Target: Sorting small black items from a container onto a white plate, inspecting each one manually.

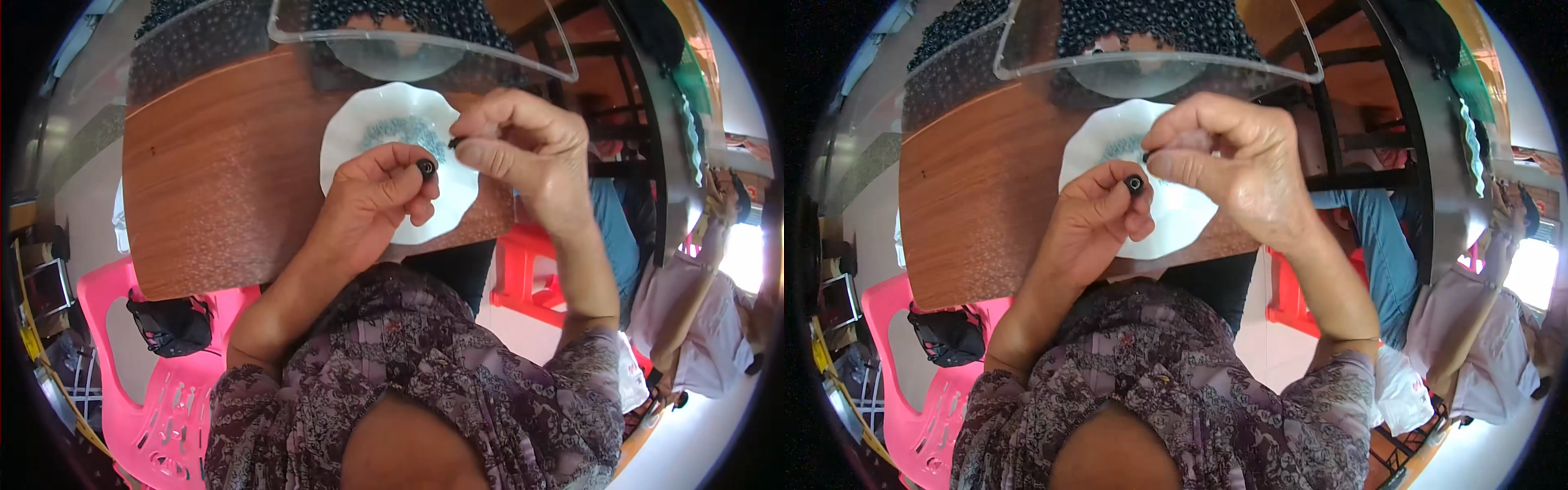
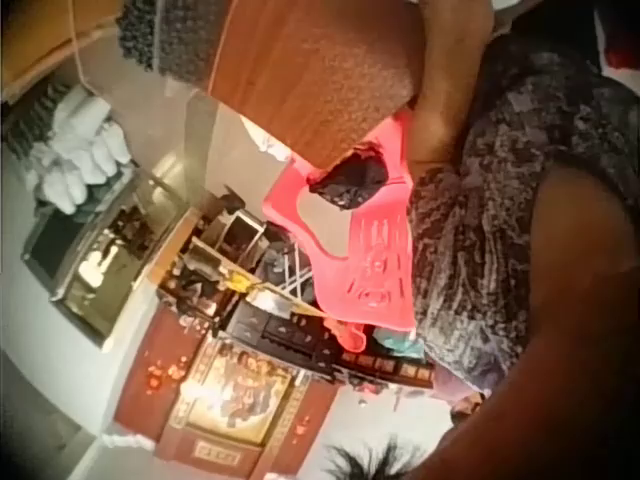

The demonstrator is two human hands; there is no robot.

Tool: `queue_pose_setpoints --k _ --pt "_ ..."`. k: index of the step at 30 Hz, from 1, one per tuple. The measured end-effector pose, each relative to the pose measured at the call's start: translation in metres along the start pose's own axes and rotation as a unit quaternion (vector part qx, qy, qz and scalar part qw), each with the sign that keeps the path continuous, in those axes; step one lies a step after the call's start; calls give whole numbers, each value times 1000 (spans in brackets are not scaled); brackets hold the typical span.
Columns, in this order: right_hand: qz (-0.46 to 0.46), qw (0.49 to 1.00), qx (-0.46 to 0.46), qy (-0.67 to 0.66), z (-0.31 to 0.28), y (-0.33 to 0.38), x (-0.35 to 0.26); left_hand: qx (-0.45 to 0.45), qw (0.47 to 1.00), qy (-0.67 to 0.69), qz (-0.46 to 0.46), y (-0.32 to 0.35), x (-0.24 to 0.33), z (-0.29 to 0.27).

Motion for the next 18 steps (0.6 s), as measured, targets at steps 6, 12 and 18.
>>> queue_pose_setpoints --k 6,12,18 --pt "27 994 56 -93 3 36 15 1 999 -42 -13 7 -10 10" --pt "12 995 63 -77 6 46 17 -2 997 -77 -8 10 -16 10" --pt "19 995 79 -51 6 52 22 14 994 -105 5 11 -20 15"
Point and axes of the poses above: each hand's wrist, its own y-axis away from the middle knuckle, its own z-axis out of the palm, x = y × z, the point moved 2 cm from there along -y, towards the middle knuckle, and after that the axes turned 7 degrees about -z, right-handed, at the moved point
